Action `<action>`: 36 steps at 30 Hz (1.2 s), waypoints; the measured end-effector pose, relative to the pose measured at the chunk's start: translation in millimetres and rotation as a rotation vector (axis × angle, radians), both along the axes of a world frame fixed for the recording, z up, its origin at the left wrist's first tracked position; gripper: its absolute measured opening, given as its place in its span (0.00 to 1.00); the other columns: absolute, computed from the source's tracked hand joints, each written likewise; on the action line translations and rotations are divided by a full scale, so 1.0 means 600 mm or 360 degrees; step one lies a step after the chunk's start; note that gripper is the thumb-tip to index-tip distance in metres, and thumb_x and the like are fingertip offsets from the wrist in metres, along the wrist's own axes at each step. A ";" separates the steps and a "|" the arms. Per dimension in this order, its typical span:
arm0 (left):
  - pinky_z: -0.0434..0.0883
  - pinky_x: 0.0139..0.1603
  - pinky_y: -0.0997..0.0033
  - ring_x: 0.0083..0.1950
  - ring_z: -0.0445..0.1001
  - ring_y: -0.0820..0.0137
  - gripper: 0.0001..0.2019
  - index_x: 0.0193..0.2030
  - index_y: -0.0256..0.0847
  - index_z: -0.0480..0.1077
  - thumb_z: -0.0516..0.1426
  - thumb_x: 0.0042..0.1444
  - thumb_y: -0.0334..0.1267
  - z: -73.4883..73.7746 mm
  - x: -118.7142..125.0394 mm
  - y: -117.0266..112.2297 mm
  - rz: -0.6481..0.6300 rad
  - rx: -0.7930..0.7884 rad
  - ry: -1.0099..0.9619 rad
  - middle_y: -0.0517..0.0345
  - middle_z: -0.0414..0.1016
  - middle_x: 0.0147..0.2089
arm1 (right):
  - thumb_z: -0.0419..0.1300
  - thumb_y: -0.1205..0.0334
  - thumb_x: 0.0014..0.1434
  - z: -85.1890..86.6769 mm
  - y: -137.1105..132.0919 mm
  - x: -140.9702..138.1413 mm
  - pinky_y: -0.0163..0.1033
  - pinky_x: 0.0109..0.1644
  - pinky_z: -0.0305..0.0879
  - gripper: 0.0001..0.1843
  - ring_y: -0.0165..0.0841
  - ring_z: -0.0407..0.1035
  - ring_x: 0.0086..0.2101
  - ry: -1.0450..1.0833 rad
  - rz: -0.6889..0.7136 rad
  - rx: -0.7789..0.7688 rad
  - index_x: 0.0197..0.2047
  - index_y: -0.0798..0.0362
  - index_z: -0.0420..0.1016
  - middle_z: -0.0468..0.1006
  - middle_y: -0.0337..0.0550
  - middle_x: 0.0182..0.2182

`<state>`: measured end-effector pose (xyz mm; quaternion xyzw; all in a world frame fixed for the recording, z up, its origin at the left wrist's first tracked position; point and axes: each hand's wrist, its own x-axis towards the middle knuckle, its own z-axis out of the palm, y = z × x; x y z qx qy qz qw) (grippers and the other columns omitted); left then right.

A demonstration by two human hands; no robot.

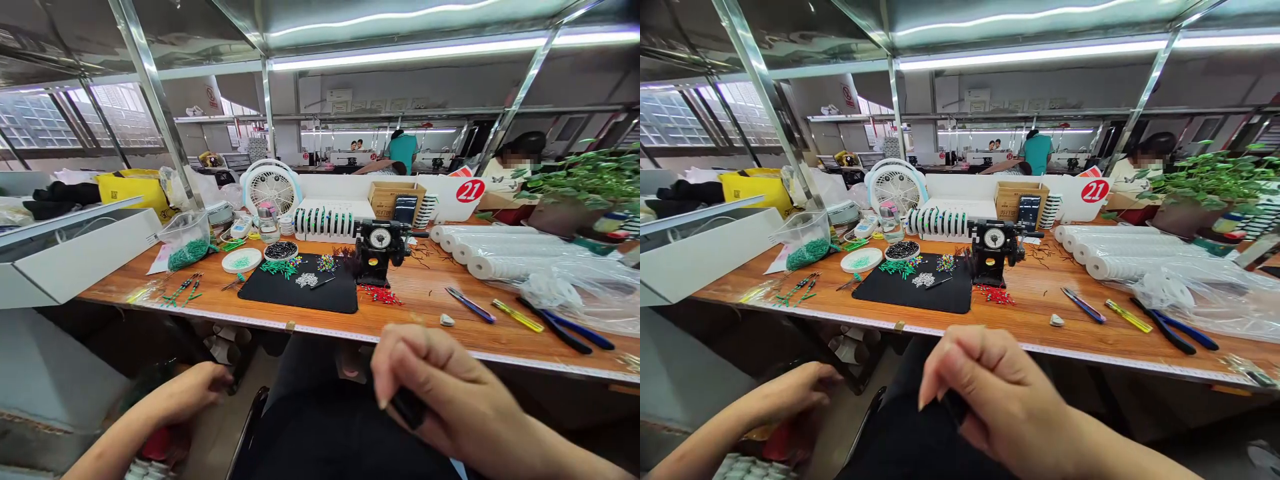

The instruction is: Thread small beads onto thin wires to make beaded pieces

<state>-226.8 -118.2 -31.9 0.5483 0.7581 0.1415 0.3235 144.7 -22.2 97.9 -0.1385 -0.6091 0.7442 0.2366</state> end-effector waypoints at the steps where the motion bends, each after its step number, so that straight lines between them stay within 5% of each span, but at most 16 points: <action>1: 0.67 0.44 0.65 0.43 0.73 0.59 0.12 0.37 0.43 0.76 0.60 0.44 0.38 0.036 0.041 0.014 -0.0187 -0.0005 -0.0149 0.55 0.77 0.40 | 0.48 0.48 0.63 -0.007 -0.002 -0.007 0.27 0.15 0.41 0.20 0.20 0.47 0.13 -0.0100 0.0047 0.0092 0.31 0.56 0.69 0.54 0.31 0.16; 3: 0.68 0.40 0.68 0.38 0.74 0.64 0.14 0.41 0.41 0.74 0.54 0.55 0.45 0.101 0.119 0.047 -0.0397 0.0040 -0.0511 0.54 0.77 0.37 | 0.46 0.49 0.64 -0.021 -0.003 -0.021 0.26 0.16 0.45 0.22 0.20 0.51 0.15 -0.0263 0.0137 0.0337 0.32 0.57 0.69 0.56 0.32 0.17; 6: 0.69 0.34 0.72 0.35 0.74 0.66 0.20 0.42 0.35 0.73 0.52 0.56 0.50 0.157 0.205 0.114 -0.0216 0.0378 -0.0905 0.51 0.77 0.32 | 0.46 0.55 0.65 -0.048 0.000 -0.041 0.25 0.22 0.52 0.18 0.22 0.55 0.20 -0.0443 0.0197 0.0805 0.34 0.57 0.71 0.61 0.34 0.20; 8: 0.70 0.37 0.71 0.39 0.75 0.64 0.24 0.44 0.31 0.71 0.50 0.58 0.52 0.168 0.241 0.170 0.0044 0.0536 -0.1357 0.44 0.77 0.37 | 0.46 0.59 0.64 -0.068 0.005 -0.052 0.25 0.24 0.53 0.15 0.22 0.56 0.22 -0.0558 0.0245 0.1058 0.35 0.56 0.70 0.63 0.34 0.22; 11: 0.71 0.41 0.68 0.45 0.75 0.61 0.25 0.47 0.28 0.68 0.50 0.58 0.52 0.173 0.279 0.254 0.0142 0.0489 -0.1949 0.35 0.74 0.47 | 0.48 0.60 0.62 -0.096 0.012 -0.065 0.25 0.23 0.51 0.12 0.23 0.56 0.21 -0.0691 0.0344 0.1280 0.34 0.55 0.69 0.63 0.34 0.21; 16: 0.72 0.40 0.74 0.45 0.75 0.68 0.12 0.50 0.33 0.64 0.51 0.61 0.36 0.191 0.315 0.336 0.0303 0.0852 -0.2304 0.41 0.65 0.58 | 0.50 0.65 0.58 -0.124 0.025 -0.069 0.25 0.25 0.55 0.06 0.24 0.58 0.22 -0.0812 0.0391 0.1493 0.35 0.54 0.68 0.67 0.36 0.22; 19: 0.72 0.44 0.77 0.50 0.72 0.72 0.12 0.52 0.42 0.62 0.47 0.63 0.37 0.202 0.317 0.333 0.0310 0.1029 -0.2406 0.55 0.59 0.63 | 0.49 0.59 0.61 -0.141 0.034 -0.066 0.26 0.24 0.54 0.11 0.24 0.58 0.21 -0.0900 0.0337 0.1580 0.34 0.54 0.68 0.68 0.37 0.22; 22: 0.73 0.40 0.76 0.50 0.72 0.71 0.13 0.53 0.47 0.63 0.48 0.63 0.38 0.208 0.308 0.294 0.0196 0.0901 -0.2573 0.59 0.63 0.59 | 0.48 0.58 0.61 -0.170 0.046 -0.064 0.27 0.21 0.51 0.13 0.24 0.55 0.19 -0.1029 0.0261 0.1664 0.32 0.55 0.68 0.66 0.36 0.20; 25: 0.69 0.25 0.79 0.32 0.73 0.75 0.12 0.49 0.43 0.66 0.48 0.62 0.40 0.198 0.303 0.232 0.0202 0.0597 -0.2429 0.57 0.71 0.39 | 0.46 0.58 0.62 -0.201 0.051 -0.059 0.29 0.21 0.51 0.15 0.25 0.55 0.18 -0.1147 0.0176 0.1673 0.32 0.55 0.70 0.66 0.37 0.19; 27: 0.55 0.14 0.84 0.16 0.58 0.82 0.12 0.45 0.36 0.68 0.52 0.60 0.40 0.180 0.306 0.192 0.0253 0.0509 -0.2191 0.64 0.60 0.22 | 0.47 0.58 0.61 -0.208 0.050 -0.047 0.29 0.24 0.54 0.15 0.26 0.59 0.21 -0.1154 0.0113 0.1663 0.34 0.55 0.72 0.69 0.39 0.22; 29: 0.43 0.13 0.85 0.14 0.46 0.84 0.12 0.46 0.36 0.68 0.55 0.57 0.39 0.158 0.311 0.162 0.0322 0.0343 -0.2152 0.69 0.51 0.19 | 0.54 0.56 0.58 -0.192 0.054 -0.026 0.31 0.30 0.60 0.12 0.29 0.65 0.27 -0.1024 0.0036 0.1708 0.41 0.52 0.74 0.72 0.42 0.31; 32: 0.39 0.14 0.84 0.15 0.41 0.84 0.14 0.48 0.38 0.66 0.56 0.56 0.39 0.133 0.318 0.146 0.0402 0.0243 -0.2251 0.71 0.46 0.20 | 0.59 0.56 0.55 -0.129 0.097 0.016 0.34 0.42 0.63 0.19 0.33 0.67 0.39 -0.0703 -0.0206 0.1812 0.50 0.48 0.71 0.69 0.45 0.42; 34: 0.39 0.14 0.84 0.16 0.40 0.83 0.15 0.49 0.39 0.65 0.55 0.55 0.40 0.124 0.319 0.148 0.0431 0.0240 -0.2297 0.71 0.44 0.20 | 0.50 0.60 0.62 -0.083 0.160 0.044 0.36 0.45 0.62 0.14 0.32 0.67 0.39 -0.0696 -0.0669 0.1853 0.47 0.52 0.73 0.71 0.46 0.38; 36: 0.39 0.14 0.84 0.16 0.40 0.83 0.16 0.50 0.40 0.65 0.56 0.55 0.39 0.121 0.320 0.153 0.0461 0.0227 -0.2309 0.71 0.43 0.20 | 0.46 0.62 0.64 -0.052 0.239 0.066 0.38 0.46 0.61 0.16 0.35 0.66 0.41 -0.1135 -0.1207 0.1996 0.45 0.55 0.73 0.72 0.49 0.39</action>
